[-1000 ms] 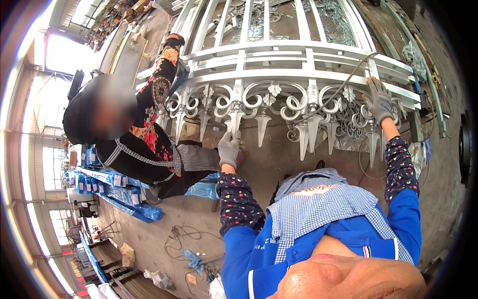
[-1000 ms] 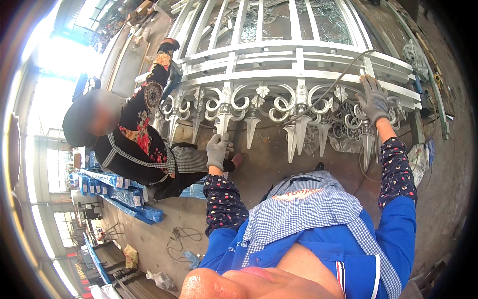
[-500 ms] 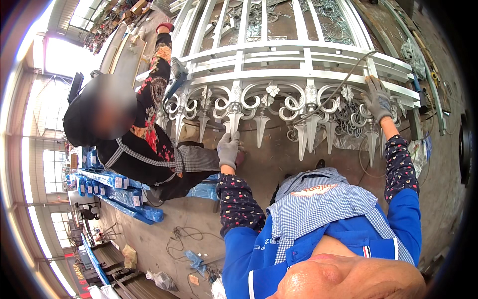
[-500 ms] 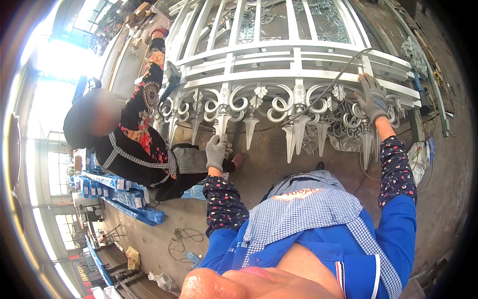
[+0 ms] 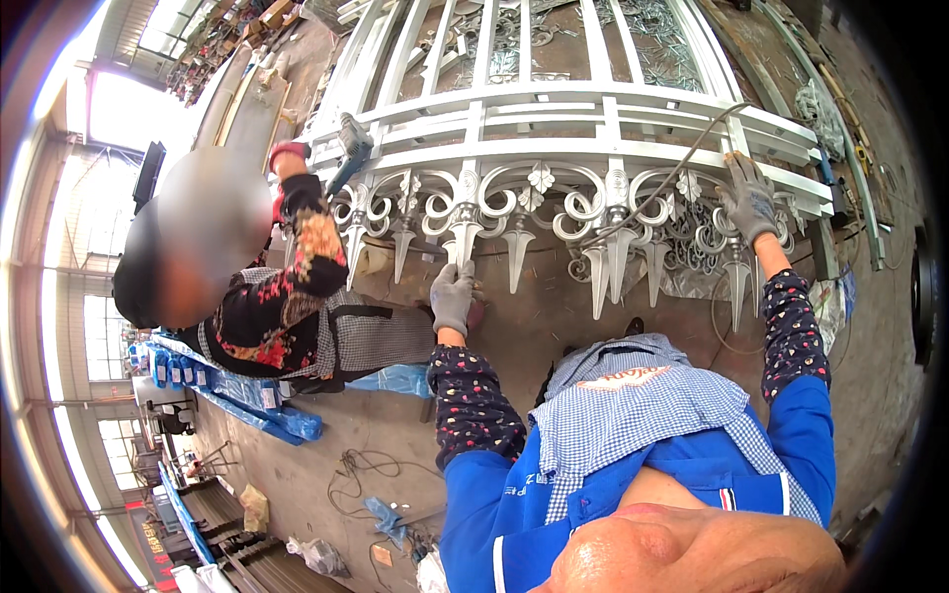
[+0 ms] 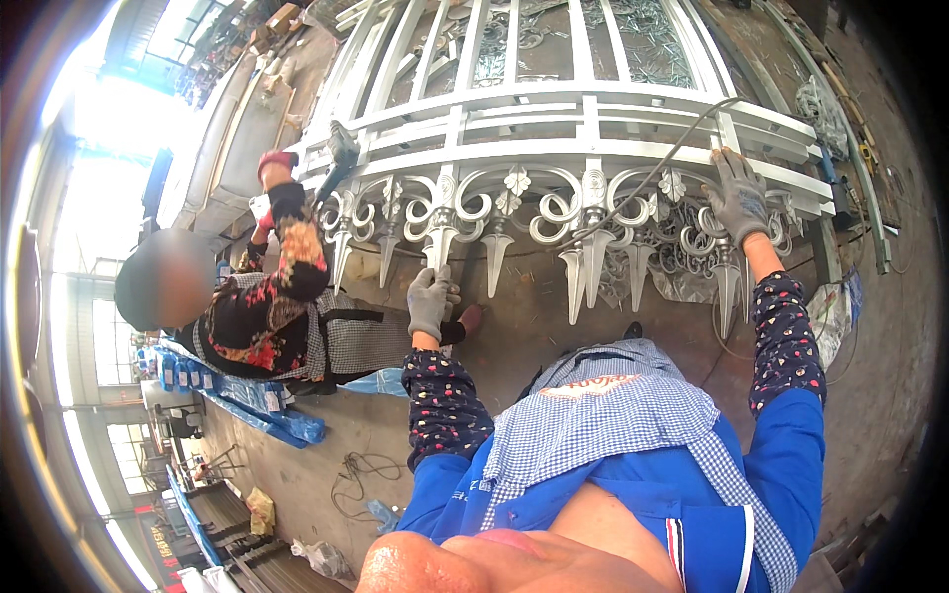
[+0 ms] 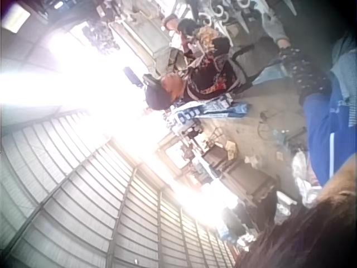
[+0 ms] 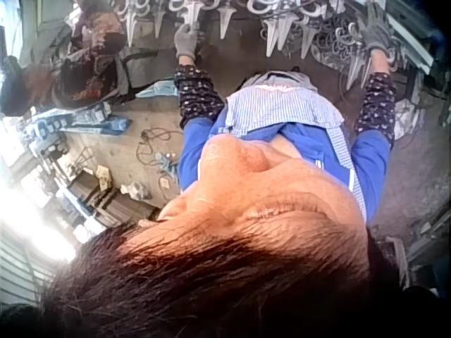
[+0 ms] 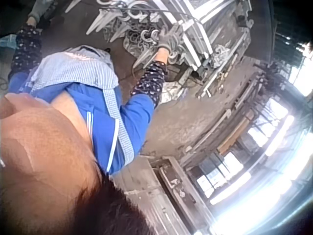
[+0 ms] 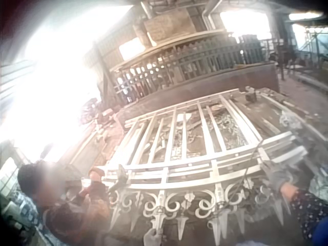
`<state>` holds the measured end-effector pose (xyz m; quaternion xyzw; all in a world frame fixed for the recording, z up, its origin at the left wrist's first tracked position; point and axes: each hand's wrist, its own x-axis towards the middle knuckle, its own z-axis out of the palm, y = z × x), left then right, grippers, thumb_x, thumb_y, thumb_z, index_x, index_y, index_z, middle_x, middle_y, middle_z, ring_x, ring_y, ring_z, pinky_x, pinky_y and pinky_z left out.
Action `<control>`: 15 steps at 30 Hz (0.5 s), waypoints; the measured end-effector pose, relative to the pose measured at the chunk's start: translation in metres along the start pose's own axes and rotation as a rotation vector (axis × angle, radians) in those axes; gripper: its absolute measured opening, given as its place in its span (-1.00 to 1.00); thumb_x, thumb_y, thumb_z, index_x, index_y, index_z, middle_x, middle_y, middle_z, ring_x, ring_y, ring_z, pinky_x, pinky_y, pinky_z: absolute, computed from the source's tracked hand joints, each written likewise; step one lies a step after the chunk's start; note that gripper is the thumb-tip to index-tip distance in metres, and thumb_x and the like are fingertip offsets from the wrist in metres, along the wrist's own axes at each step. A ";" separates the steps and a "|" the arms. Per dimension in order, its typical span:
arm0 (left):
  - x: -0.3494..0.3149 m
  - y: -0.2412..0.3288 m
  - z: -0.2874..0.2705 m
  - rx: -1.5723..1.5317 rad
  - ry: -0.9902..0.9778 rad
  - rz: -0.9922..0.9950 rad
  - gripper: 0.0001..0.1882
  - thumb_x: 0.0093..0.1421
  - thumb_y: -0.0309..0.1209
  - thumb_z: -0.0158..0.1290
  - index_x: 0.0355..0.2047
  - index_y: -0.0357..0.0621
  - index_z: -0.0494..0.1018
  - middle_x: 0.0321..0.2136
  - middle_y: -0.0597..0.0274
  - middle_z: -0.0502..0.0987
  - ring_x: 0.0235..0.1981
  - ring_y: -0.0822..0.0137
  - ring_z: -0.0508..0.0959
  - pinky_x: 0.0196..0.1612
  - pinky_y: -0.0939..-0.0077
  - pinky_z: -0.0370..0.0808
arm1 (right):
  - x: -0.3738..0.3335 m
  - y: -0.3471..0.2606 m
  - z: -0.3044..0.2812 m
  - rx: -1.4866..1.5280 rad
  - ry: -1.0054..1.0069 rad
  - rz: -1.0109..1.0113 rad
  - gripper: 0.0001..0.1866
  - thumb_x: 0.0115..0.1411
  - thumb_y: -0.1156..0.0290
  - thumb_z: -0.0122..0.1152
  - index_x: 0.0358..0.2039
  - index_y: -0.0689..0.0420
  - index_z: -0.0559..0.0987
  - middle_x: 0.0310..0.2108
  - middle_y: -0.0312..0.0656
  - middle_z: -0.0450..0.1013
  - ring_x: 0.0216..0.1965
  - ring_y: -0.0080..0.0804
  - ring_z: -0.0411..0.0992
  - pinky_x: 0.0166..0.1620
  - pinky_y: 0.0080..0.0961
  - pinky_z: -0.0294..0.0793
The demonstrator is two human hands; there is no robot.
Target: The person uses a pneumatic drill to fasten decorative metal components onto a large white metal gate frame. They hold the gate steady with one hand while operating the tool with the other, working alongside a coworker who is also assembling parts of the gate.
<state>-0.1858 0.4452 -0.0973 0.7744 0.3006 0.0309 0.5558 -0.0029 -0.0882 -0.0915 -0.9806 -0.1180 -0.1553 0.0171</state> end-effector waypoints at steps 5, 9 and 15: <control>-0.001 0.003 0.000 -0.078 -0.012 -0.049 -0.76 0.28 -0.29 0.09 -0.44 -0.17 0.39 -0.67 0.30 0.45 -0.74 0.55 0.41 -0.74 0.66 0.24 | -0.001 0.003 0.006 0.006 0.016 -0.006 -0.28 0.11 0.09 0.21 0.28 -0.11 0.25 0.28 -0.18 0.20 0.27 -0.13 0.16 0.17 0.04 0.17; -0.005 0.011 0.002 -0.086 -0.011 -0.051 -0.77 0.29 -0.30 0.08 -0.44 -0.16 0.37 -0.67 0.30 0.45 -0.74 0.55 0.41 -0.74 0.66 0.23 | -0.001 0.001 0.002 0.003 0.008 0.005 -0.29 0.11 0.08 0.21 0.28 -0.11 0.26 0.28 -0.19 0.20 0.27 -0.13 0.16 0.18 0.04 0.17; 0.009 -0.029 0.000 -0.336 -0.059 -0.030 -0.85 0.27 -0.44 0.05 -0.45 -0.10 0.35 -0.66 0.28 0.40 -0.77 0.61 0.29 -0.75 0.68 0.20 | 0.002 -0.008 -0.006 0.021 -0.051 0.020 -0.29 0.11 0.06 0.21 0.26 -0.09 0.27 0.28 -0.19 0.19 0.26 -0.16 0.18 0.17 -0.05 0.20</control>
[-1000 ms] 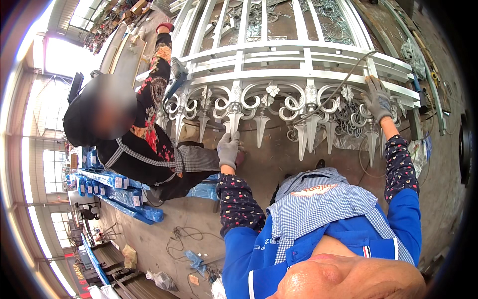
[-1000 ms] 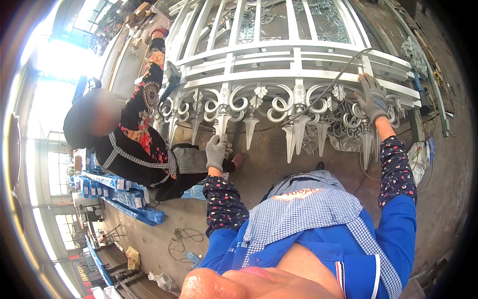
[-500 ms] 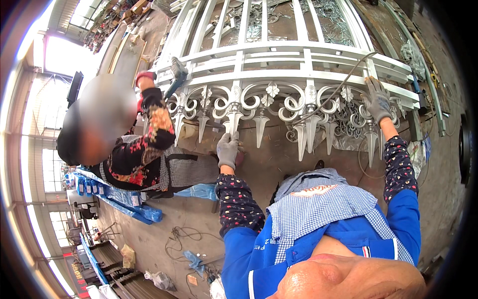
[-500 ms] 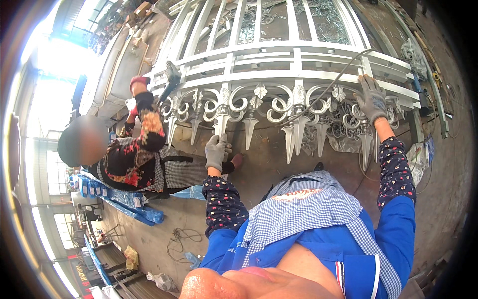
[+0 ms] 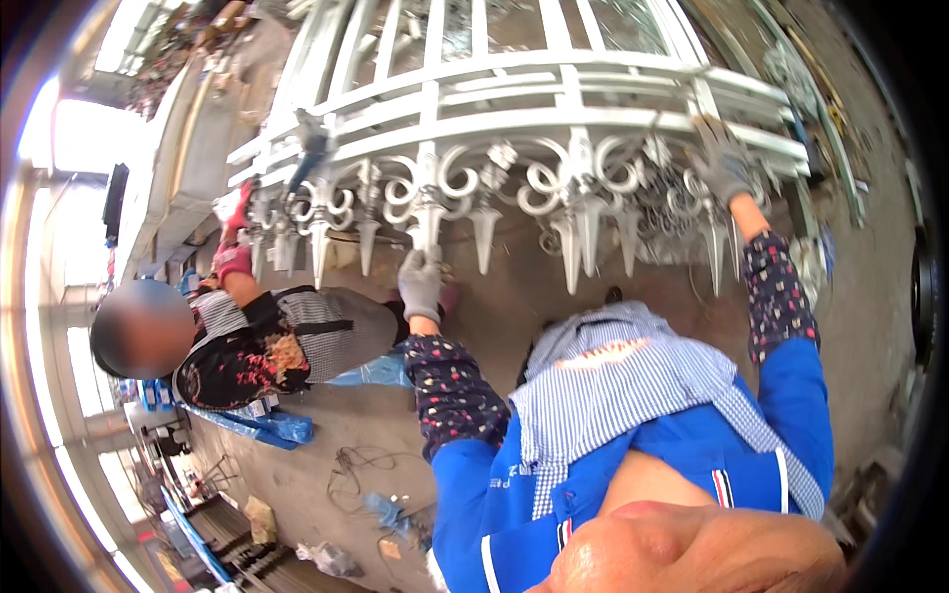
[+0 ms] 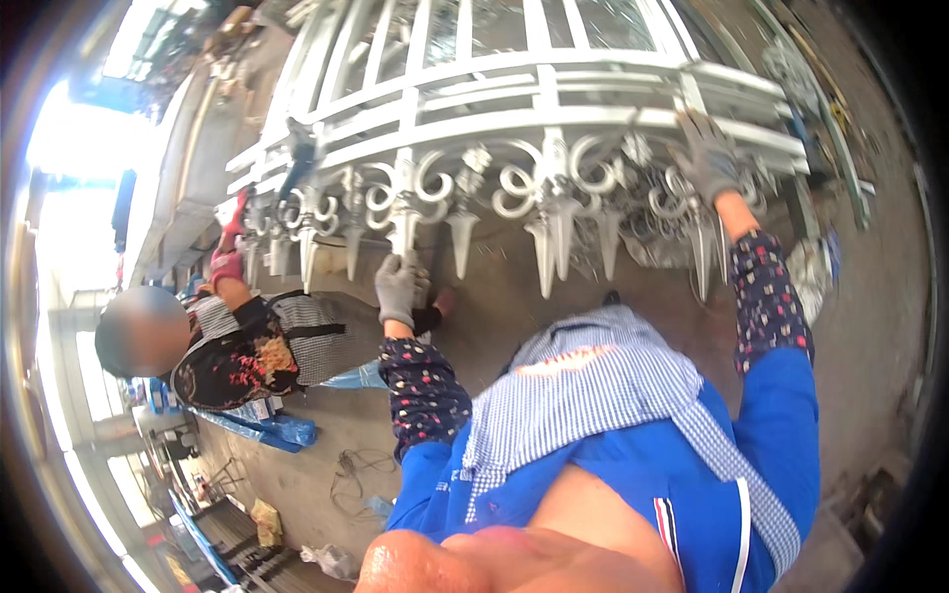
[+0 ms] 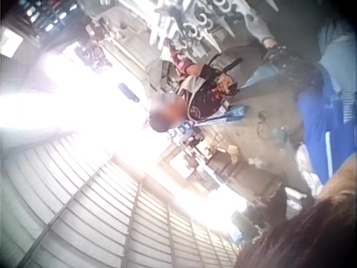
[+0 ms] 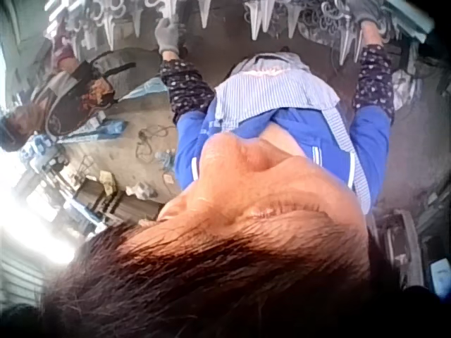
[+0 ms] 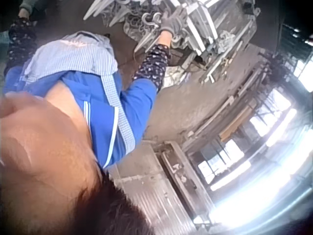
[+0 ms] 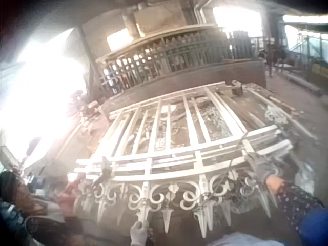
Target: The person uses a pneumatic drill to fasten decorative metal components onto a large white metal gate frame. They hold the gate steady with one hand while operating the tool with the other, working alongside a coworker who is also assembling parts of the gate.
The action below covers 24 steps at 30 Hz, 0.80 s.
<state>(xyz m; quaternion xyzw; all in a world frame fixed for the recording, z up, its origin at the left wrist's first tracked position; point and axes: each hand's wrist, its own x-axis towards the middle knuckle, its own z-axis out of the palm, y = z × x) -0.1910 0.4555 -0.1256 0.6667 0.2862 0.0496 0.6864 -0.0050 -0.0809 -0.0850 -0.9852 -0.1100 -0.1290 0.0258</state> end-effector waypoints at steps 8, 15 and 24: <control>-0.014 0.038 0.016 0.160 0.023 -0.060 -0.74 0.28 -0.31 0.09 -0.47 -0.13 0.32 -0.69 0.30 0.41 -0.77 0.58 0.32 -0.76 0.69 0.18 | 0.000 0.005 0.000 -0.006 0.016 -0.005 -0.30 0.10 0.11 0.22 0.25 -0.06 0.28 0.28 -0.21 0.18 0.27 -0.12 0.16 0.19 -0.02 0.17; -0.017 0.040 0.019 0.156 0.022 -0.047 -0.76 0.29 -0.31 0.08 -0.46 -0.14 0.34 -0.70 0.32 0.40 -0.75 0.56 0.36 -0.75 0.67 0.20 | -0.004 0.007 0.003 0.000 0.061 -0.008 -0.32 0.09 0.15 0.23 0.25 -0.09 0.29 0.26 -0.22 0.21 0.25 -0.17 0.19 0.17 -0.06 0.18; 0.000 0.010 0.004 0.282 0.034 0.054 -0.79 0.28 -0.30 0.09 -0.36 -0.17 0.38 -0.64 0.31 0.44 -0.73 0.57 0.38 -0.73 0.69 0.23 | 0.003 0.010 0.015 0.017 0.083 -0.037 -0.32 0.10 0.16 0.22 0.25 -0.11 0.28 0.25 -0.20 0.22 0.25 -0.13 0.19 0.20 -0.15 0.19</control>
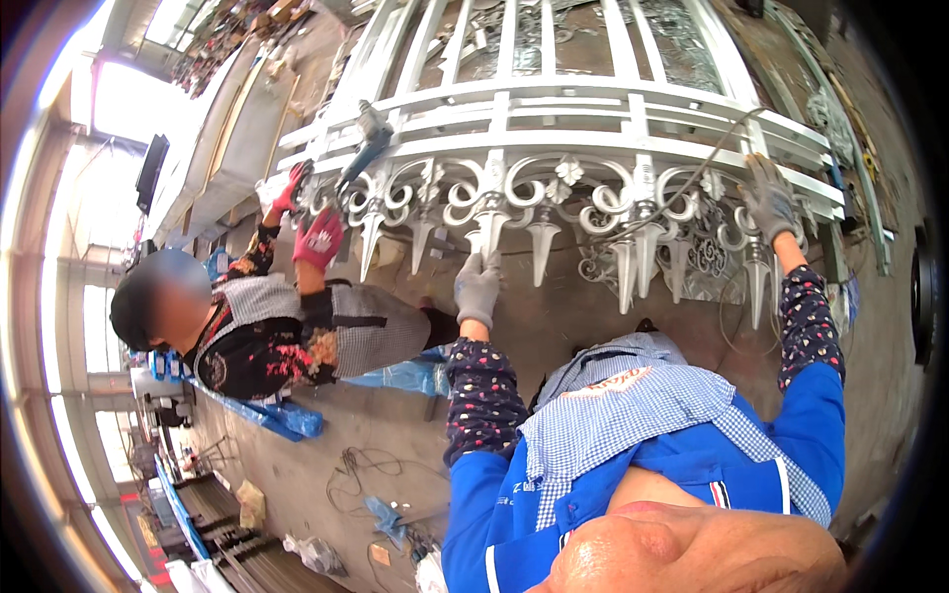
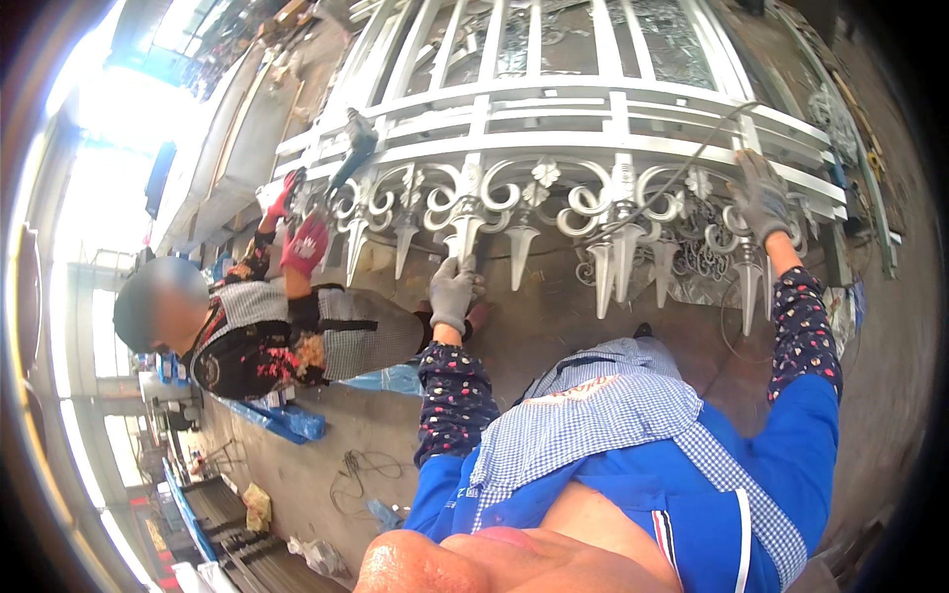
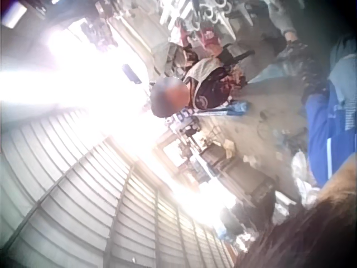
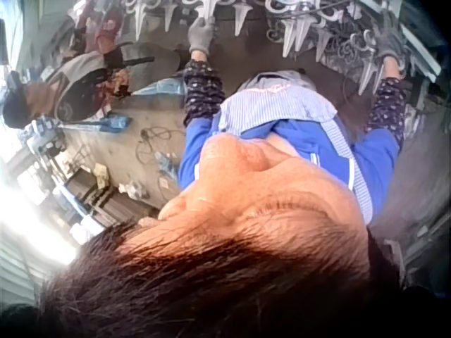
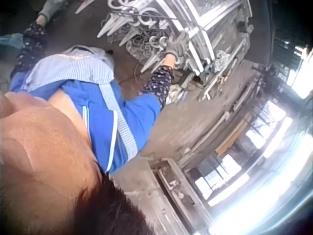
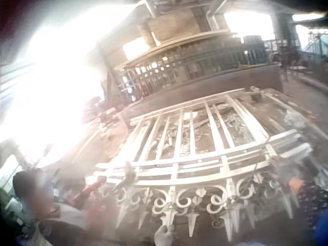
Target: The person uses a pneumatic drill to fasten decorative metal components onto a large white metal gate frame. They hold the gate steady with one hand while operating the tool with the other, working alongside a coworker who is also assembling parts of the gate.
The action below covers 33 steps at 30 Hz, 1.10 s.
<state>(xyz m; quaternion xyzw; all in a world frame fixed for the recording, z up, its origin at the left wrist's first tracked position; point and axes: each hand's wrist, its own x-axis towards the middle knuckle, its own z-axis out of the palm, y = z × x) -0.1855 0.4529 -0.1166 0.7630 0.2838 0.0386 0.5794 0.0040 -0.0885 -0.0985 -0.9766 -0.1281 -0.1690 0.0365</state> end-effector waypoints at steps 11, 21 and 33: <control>-0.018 0.024 -0.021 -0.177 -0.106 -0.090 -0.71 0.30 -0.25 0.02 -0.11 -0.20 0.42 -0.49 0.25 0.55 -0.61 0.52 0.52 -0.57 0.67 0.38 | -0.003 0.017 0.014 -0.063 -0.007 -0.044 -0.34 0.17 0.17 0.17 0.29 -0.07 0.26 0.28 -0.20 0.20 0.29 -0.10 0.15 0.27 -0.20 0.16; -0.002 0.026 -0.095 0.328 0.444 0.399 -0.83 0.24 -0.39 0.08 -0.22 -0.22 0.49 -0.38 0.09 0.57 -0.39 0.24 0.58 -0.30 0.39 0.51 | 0.001 0.024 0.002 0.058 -0.069 -0.062 -0.43 0.22 0.24 0.14 0.24 0.03 0.32 0.25 -0.09 0.25 0.24 -0.07 0.22 0.24 -0.24 0.22; 0.088 0.011 -0.209 0.941 0.470 0.418 -0.48 0.14 -0.25 0.13 0.06 -0.22 0.34 0.04 -0.11 0.37 0.03 -0.12 0.39 0.07 0.07 0.34 | 0.014 -0.211 -0.091 0.263 0.098 0.032 -0.59 0.26 0.40 0.10 0.12 0.17 0.42 0.11 -0.05 0.40 0.14 -0.11 0.35 0.19 -0.29 0.28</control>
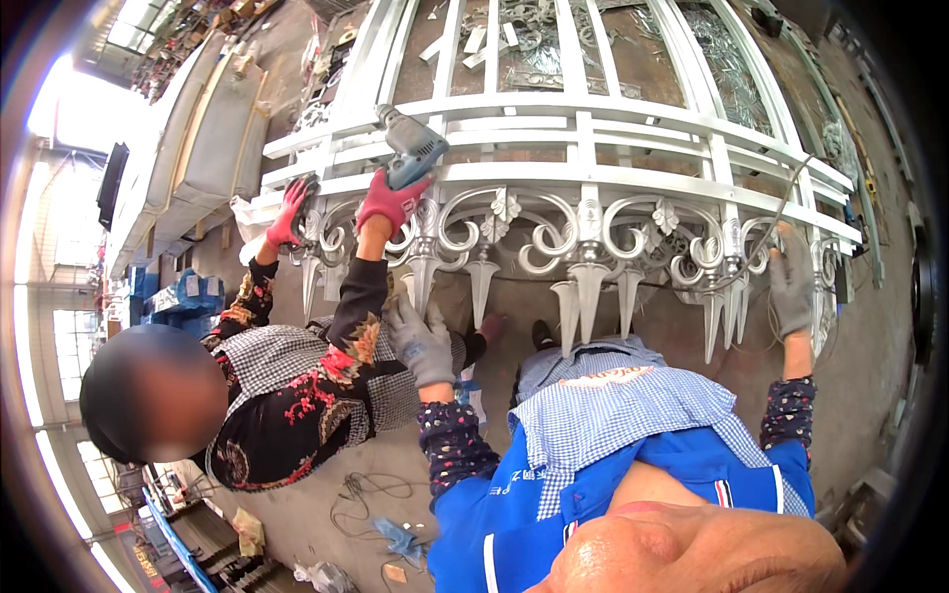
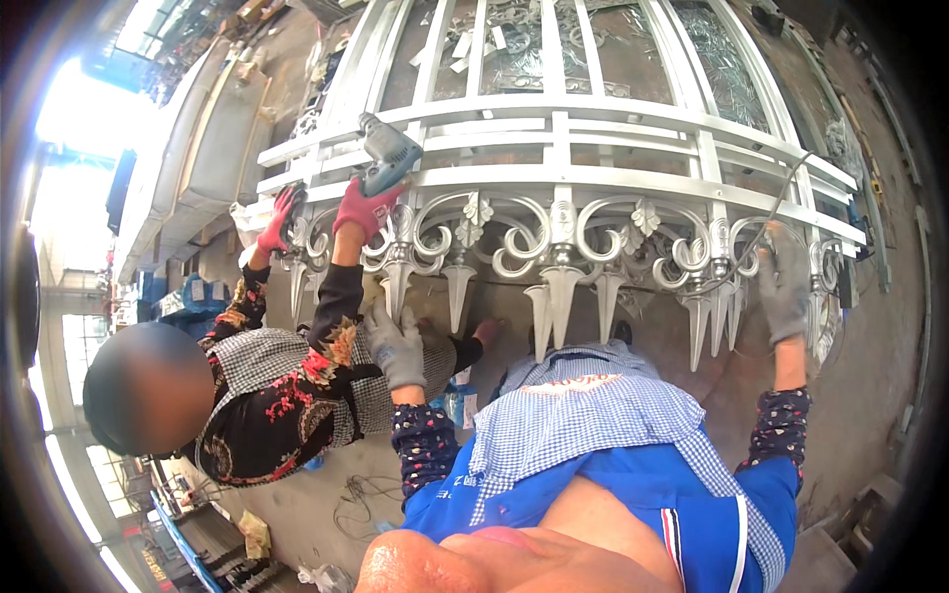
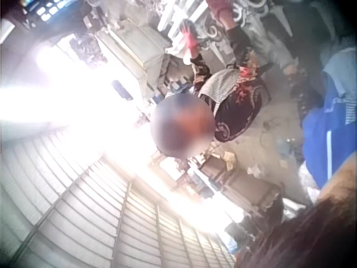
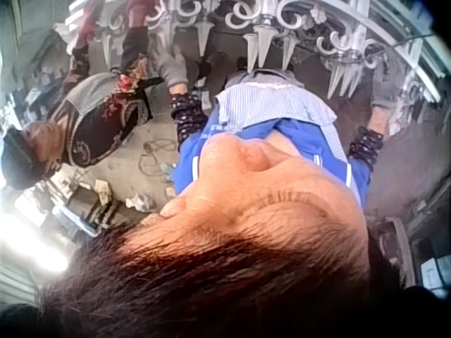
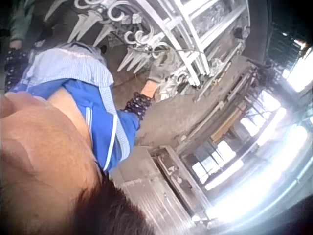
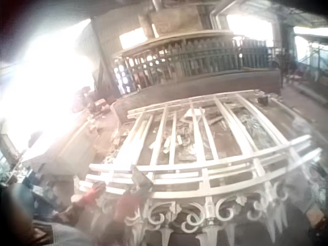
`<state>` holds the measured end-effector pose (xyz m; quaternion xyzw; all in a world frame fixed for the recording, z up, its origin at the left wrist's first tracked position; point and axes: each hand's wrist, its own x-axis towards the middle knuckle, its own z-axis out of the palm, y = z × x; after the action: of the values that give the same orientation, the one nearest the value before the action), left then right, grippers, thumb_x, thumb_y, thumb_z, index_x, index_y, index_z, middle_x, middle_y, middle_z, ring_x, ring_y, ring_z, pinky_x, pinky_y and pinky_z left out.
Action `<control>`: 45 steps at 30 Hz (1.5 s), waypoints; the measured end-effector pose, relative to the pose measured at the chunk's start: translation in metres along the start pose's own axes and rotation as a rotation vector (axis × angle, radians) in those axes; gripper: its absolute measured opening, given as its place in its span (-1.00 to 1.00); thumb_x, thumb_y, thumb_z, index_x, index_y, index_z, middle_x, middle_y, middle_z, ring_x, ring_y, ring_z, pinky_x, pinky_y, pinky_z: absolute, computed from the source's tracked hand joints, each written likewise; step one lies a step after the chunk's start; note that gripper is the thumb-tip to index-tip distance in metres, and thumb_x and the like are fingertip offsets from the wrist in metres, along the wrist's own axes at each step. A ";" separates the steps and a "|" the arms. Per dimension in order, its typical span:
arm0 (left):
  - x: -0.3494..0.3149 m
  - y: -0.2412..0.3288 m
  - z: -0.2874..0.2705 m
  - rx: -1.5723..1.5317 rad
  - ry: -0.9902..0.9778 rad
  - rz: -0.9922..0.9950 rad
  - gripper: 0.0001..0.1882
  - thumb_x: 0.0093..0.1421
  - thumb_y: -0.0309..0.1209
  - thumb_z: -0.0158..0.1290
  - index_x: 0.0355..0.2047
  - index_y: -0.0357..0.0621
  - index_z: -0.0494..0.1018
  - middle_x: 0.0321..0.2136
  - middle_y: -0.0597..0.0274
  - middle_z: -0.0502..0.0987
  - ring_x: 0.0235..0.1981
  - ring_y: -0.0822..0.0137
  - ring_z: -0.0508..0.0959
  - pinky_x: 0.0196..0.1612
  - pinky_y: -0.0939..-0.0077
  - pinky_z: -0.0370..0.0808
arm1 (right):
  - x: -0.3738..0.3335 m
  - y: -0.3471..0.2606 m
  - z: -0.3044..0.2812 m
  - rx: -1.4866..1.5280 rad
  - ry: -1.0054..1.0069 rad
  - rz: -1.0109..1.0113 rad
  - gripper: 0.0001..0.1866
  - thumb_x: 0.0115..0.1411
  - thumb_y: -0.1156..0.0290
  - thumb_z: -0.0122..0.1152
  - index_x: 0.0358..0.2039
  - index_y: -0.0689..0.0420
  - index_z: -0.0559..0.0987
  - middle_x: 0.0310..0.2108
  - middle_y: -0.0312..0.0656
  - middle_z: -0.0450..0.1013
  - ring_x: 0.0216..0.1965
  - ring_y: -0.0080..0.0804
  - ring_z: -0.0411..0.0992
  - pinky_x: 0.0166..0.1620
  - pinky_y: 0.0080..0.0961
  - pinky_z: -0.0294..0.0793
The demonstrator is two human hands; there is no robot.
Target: The person uses a pneumatic drill to fasten decorative metal components onto a large white metal gate frame. They hold the gate steady with one hand while operating the tool with the other, working alongside a coworker who is also assembling parts of the gate.
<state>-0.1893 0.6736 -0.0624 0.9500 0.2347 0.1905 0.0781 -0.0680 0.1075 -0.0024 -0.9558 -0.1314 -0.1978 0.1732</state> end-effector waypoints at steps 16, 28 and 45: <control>0.031 -0.031 0.005 -0.617 -0.290 -0.160 -0.75 0.20 -0.30 0.13 -0.31 -0.27 0.42 -0.59 0.14 0.46 -0.58 0.27 0.44 -0.45 0.37 0.39 | 0.150 -0.196 0.192 0.188 -0.220 -0.188 -0.55 0.20 0.12 0.16 0.02 0.10 0.50 0.03 -0.08 0.41 0.03 -0.03 0.38 0.10 -0.21 0.32; 0.032 -0.023 0.026 -1.173 -0.403 -0.480 -0.87 0.28 -0.42 0.04 -0.38 -0.21 0.41 -0.64 0.52 0.31 -0.66 0.66 0.20 -0.62 0.68 0.14 | 0.152 -0.212 0.212 0.049 -0.096 -0.256 -0.74 0.08 0.08 0.26 -0.41 0.01 0.57 -0.26 -0.22 0.43 -0.19 -0.18 0.39 -0.12 -0.21 0.33; 0.040 -0.015 0.016 -1.336 -0.491 -0.615 -0.74 0.36 -0.25 -0.04 -0.46 -0.05 0.32 -0.72 0.53 0.20 -0.75 0.69 0.10 -0.72 0.72 -0.03 | 0.169 -0.269 0.257 0.215 -0.239 -0.223 -0.59 0.07 0.01 0.22 -0.23 0.07 0.51 -0.32 -0.10 0.52 -0.23 -0.06 0.47 -0.14 -0.17 0.40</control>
<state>-0.1565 0.7044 -0.0677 0.6084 0.2994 0.0455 0.7336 0.0816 0.4804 -0.0765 -0.9280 -0.2765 -0.0856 0.2347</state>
